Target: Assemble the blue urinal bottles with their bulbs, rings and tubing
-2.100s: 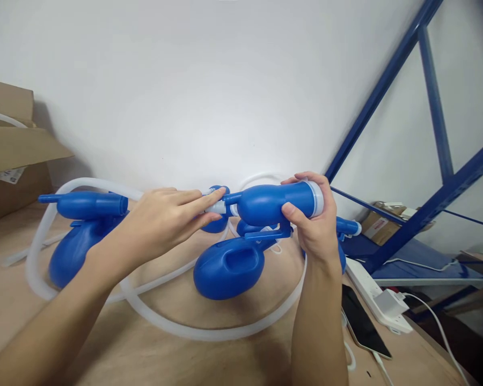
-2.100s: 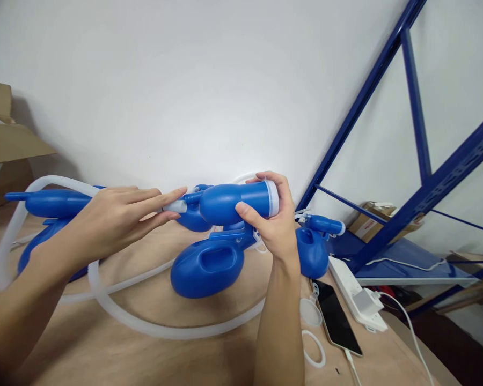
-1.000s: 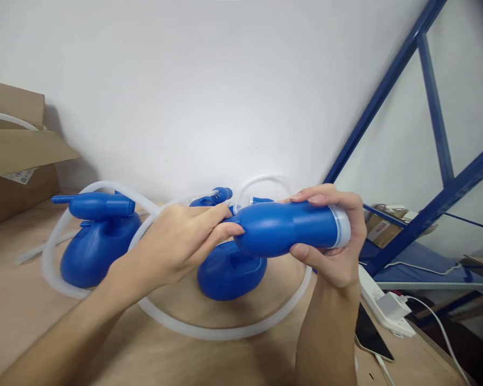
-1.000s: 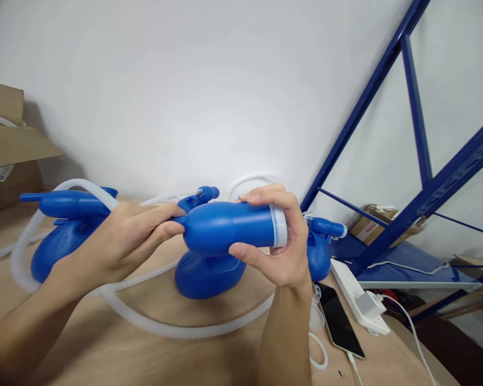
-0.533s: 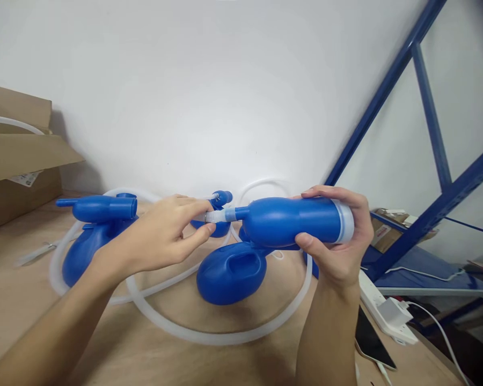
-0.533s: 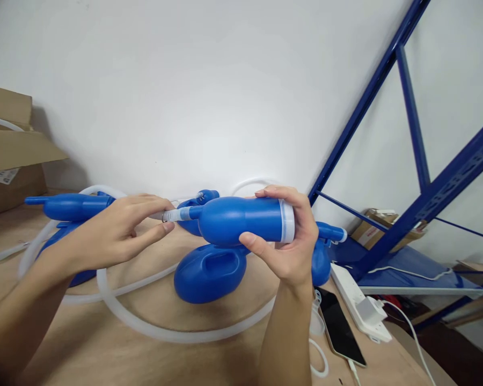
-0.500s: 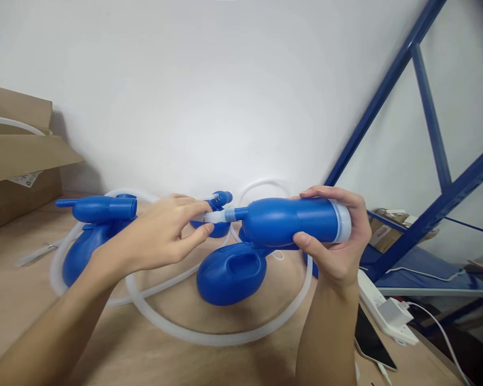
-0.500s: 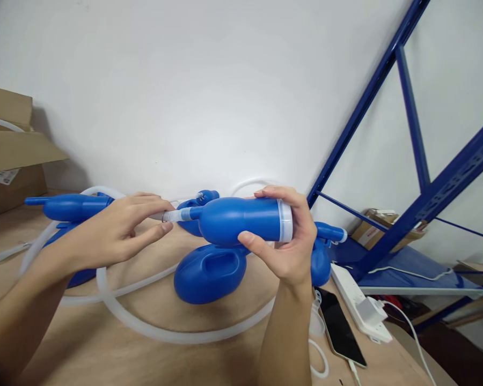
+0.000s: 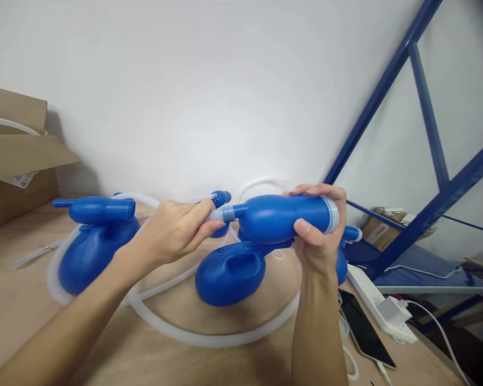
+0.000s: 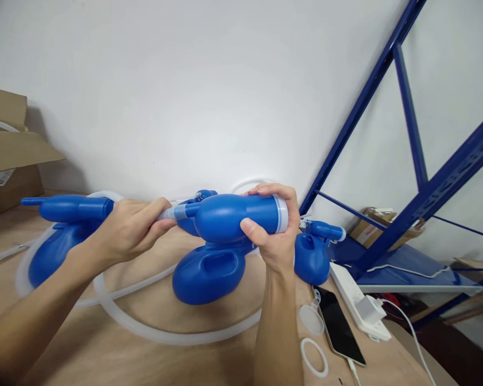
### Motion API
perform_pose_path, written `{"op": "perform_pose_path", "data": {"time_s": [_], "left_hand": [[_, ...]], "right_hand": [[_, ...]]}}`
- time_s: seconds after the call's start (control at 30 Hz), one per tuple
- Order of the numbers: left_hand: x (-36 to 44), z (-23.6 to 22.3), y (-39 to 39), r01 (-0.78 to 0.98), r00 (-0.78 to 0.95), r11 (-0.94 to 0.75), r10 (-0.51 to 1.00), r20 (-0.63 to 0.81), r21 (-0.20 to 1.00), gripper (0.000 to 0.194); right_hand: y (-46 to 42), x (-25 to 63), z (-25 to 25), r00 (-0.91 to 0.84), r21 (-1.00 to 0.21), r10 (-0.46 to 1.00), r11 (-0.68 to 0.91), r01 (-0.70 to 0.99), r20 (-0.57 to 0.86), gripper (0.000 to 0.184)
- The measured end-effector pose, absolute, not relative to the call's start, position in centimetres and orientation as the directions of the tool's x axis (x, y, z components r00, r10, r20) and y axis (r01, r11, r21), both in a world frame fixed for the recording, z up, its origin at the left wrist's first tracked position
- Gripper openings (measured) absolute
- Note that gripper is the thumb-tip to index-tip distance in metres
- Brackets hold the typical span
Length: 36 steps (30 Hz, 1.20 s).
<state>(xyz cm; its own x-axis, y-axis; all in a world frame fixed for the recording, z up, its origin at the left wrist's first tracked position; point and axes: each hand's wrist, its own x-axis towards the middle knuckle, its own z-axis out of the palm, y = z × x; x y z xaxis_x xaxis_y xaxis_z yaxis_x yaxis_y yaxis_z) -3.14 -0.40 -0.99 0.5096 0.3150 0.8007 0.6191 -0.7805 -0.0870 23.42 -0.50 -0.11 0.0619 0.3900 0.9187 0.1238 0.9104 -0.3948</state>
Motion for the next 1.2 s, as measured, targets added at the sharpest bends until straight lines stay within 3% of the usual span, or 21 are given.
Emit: {"op": "perform_pose_path", "data": {"time_s": [0.17,0.3,0.47,0.63,0.83,0.9,0.97,1.07,1.2], "left_hand": [[-3.1,-0.7,-1.0,0.56,0.57,-0.829,0.387,0.725,0.002,0.039],[-2.7,-0.5,-1.8,0.451,0.628,-0.862,0.49,0.605,0.23,0.038],[-1.5,-0.6,-2.7,0.245,0.643,-0.835,0.52,0.562,0.493,0.04],[-0.8,-0.9,-3.0,0.102,0.674,-0.666,0.593,0.441,0.739,0.05],[-0.8,-0.7,-2.9,0.016,0.798,-0.288,0.58,0.162,0.957,0.06],[-1.3,-0.3,-2.8,0.079,0.816,-0.317,0.565,0.121,0.945,0.062],[-2.0,0.2,-2.7,0.168,0.753,-0.5,0.621,0.217,0.85,0.059],[-2.9,0.7,-2.8,0.301,0.609,-0.734,0.639,0.47,0.609,0.042],[-3.5,0.4,-2.6,0.398,0.57,-0.869,0.485,0.663,0.294,0.027]], "right_hand": [[-0.9,23.7,-0.3,0.054,-0.332,0.328,0.918,0.217,0.943,0.054],[-1.5,24.4,-0.2,-0.008,-0.273,0.281,0.939,0.212,0.96,0.071],[-1.7,25.0,0.2,-0.062,-0.177,0.19,0.969,0.171,0.98,0.075],[-2.0,25.4,0.4,-0.12,-0.089,0.118,0.97,0.227,0.986,0.07],[-2.2,25.6,0.4,-0.147,-0.067,0.099,0.975,0.21,0.984,0.065],[-2.2,25.7,0.5,-0.18,-0.054,0.094,0.975,0.215,0.979,0.066],[-2.3,25.8,0.6,-0.184,-0.036,0.078,0.975,0.221,0.98,0.07],[-2.3,25.9,0.7,-0.125,-0.074,0.103,0.973,0.218,0.987,0.071],[-2.4,26.0,0.8,-0.105,-0.117,0.145,0.966,0.232,0.984,0.066]]}}
